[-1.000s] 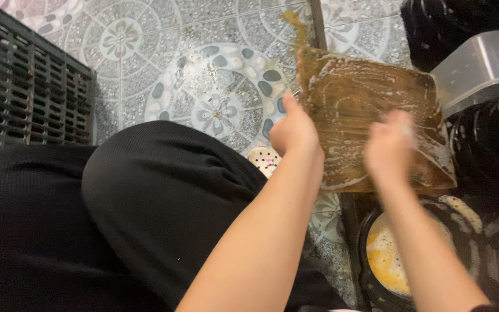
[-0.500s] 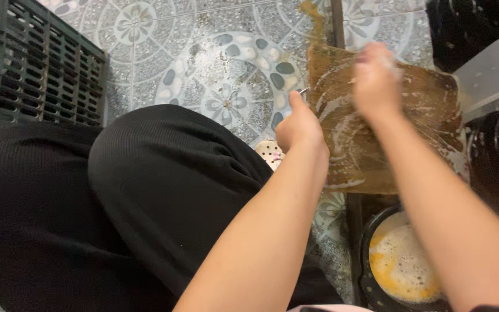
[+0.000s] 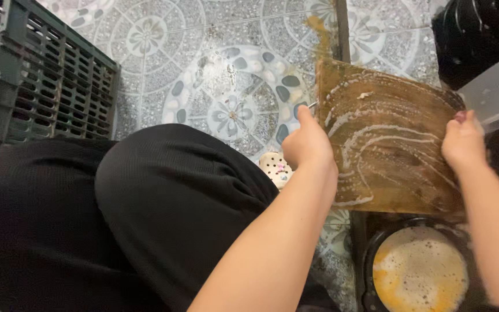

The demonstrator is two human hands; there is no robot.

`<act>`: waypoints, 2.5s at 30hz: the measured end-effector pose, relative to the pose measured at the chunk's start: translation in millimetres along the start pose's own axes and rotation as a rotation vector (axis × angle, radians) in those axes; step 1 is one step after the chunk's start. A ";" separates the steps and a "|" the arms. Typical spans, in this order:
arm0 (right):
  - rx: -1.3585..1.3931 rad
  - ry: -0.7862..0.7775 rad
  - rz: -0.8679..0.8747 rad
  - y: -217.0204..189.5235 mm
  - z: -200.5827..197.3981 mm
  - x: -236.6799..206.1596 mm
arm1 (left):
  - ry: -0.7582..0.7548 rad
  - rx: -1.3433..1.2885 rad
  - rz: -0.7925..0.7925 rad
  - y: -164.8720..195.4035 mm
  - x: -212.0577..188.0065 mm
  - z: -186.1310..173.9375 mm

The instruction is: The person sits on the floor and scrubs a wooden cutting board with a soapy sponge, working the board's surface and edges. They then scrub black stone pots and bowls in a basin of soapy water, rubbing each item and setting cleaned pieces with the stacked dishes.

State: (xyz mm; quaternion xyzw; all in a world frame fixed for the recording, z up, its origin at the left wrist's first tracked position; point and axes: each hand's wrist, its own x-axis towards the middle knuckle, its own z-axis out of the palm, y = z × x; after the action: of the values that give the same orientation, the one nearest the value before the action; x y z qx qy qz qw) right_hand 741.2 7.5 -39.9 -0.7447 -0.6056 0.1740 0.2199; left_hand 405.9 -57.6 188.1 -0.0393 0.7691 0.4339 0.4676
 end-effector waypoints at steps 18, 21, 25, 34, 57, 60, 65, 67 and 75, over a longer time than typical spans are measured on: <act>0.099 0.005 -0.229 -206.6 -9.3 -112.8 | -0.013 -0.025 -0.020 -6.3 5.9 -0.1; 0.104 -0.042 -0.219 -243.9 -5.0 -68.2 | -0.003 -0.018 -0.033 -6.8 5.8 0.1; 0.140 -0.087 -0.360 -287.7 1.6 -61.0 | -0.006 0.027 -0.070 -4.6 11.2 1.8; 0.229 -0.151 -0.783 -278.4 -30.4 -146.2 | -0.111 -0.308 -0.107 -20.1 26.6 6.0; -0.076 -0.150 0.347 -108.6 -46.8 -149.1 | -0.045 -0.155 -0.141 -10.1 10.8 2.8; -0.150 0.021 0.177 -63.7 -23.6 -123.3 | -0.041 -0.106 -0.143 -8.0 10.6 2.6; -0.149 0.177 0.266 -8.5 -3.2 -87.2 | -0.045 -0.061 -0.108 -6.2 11.0 3.3; -0.127 0.076 0.465 -1.0 -7.4 -81.2 | -0.039 -0.034 -0.108 -6.1 11.2 3.1; -0.155 0.227 0.406 -40.1 -3.8 -90.1 | -0.026 -0.036 -0.117 -5.3 8.3 3.9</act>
State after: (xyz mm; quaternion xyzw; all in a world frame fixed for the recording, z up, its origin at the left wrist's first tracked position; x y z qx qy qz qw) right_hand 691.6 -74.3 -15.8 -0.8806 -0.4265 0.0830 0.1892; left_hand 406.4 -55.2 177.8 -0.0870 0.7515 0.4198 0.5015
